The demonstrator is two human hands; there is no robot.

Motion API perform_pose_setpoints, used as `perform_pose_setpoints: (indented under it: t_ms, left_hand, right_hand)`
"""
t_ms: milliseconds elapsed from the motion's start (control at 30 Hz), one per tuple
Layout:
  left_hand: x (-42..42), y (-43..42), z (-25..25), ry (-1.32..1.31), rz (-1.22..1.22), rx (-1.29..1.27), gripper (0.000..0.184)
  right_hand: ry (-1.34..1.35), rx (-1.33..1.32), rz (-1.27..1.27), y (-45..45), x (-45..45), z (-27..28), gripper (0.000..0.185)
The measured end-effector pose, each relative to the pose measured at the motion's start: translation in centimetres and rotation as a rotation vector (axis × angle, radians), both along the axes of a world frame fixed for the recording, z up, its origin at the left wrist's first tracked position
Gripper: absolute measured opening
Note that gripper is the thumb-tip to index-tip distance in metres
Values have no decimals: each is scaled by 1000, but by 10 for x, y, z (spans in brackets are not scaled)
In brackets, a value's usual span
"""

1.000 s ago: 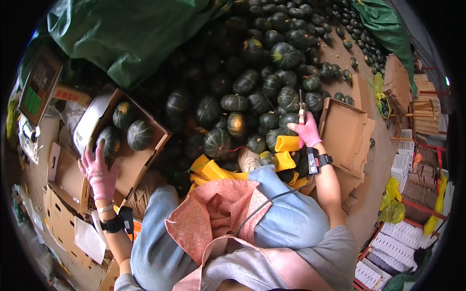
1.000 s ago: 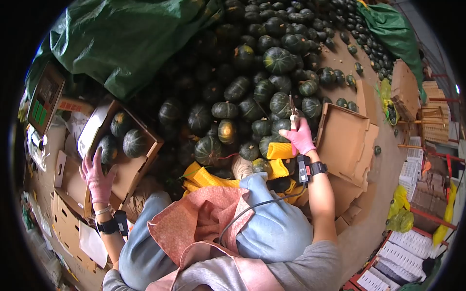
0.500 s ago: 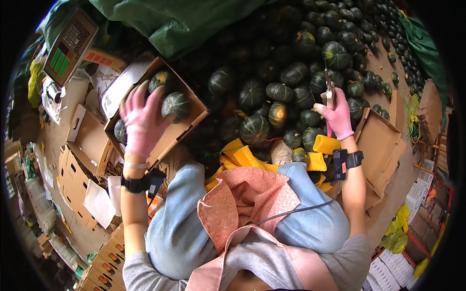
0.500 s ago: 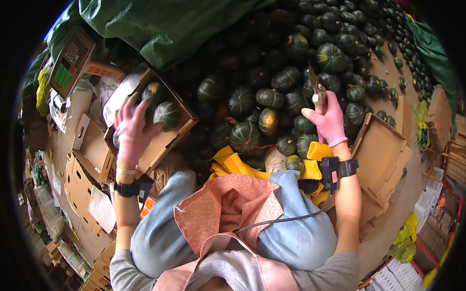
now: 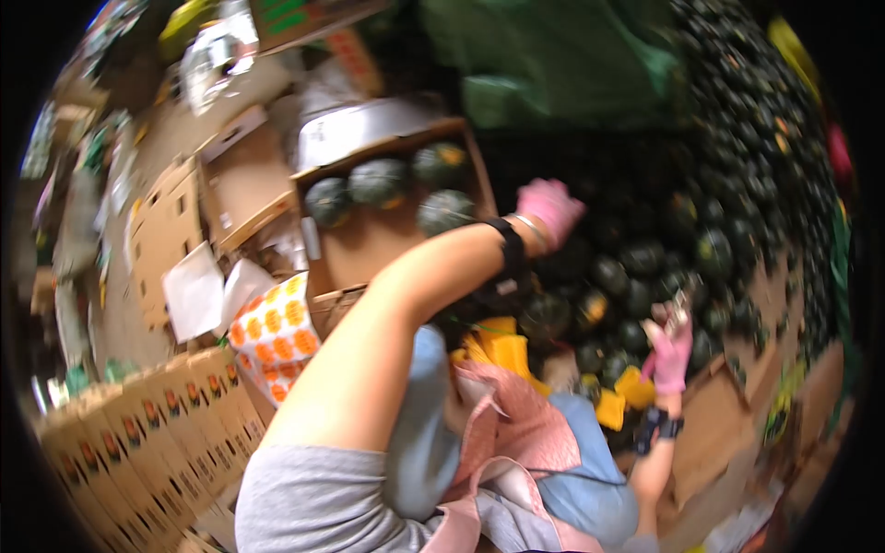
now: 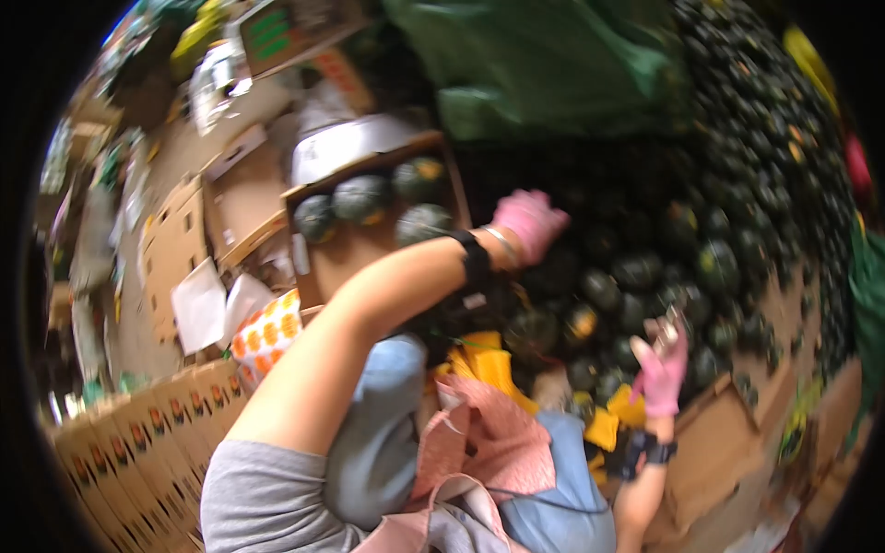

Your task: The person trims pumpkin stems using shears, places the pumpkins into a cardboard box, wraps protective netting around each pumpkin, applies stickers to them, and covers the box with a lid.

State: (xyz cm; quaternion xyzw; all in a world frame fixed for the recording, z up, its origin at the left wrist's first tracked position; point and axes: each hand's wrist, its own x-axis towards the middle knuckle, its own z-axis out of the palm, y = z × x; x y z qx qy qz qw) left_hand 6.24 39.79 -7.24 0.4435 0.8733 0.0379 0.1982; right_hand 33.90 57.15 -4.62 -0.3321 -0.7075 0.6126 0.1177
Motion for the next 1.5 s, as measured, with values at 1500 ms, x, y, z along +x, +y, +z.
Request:
perform_pose_setpoints:
  t_ms: [1500]
  left_hand:
    - [-24,-402,37,268,934,664,25]
  right_hand:
    - [-1384,1013,126,28,-116,30,87]
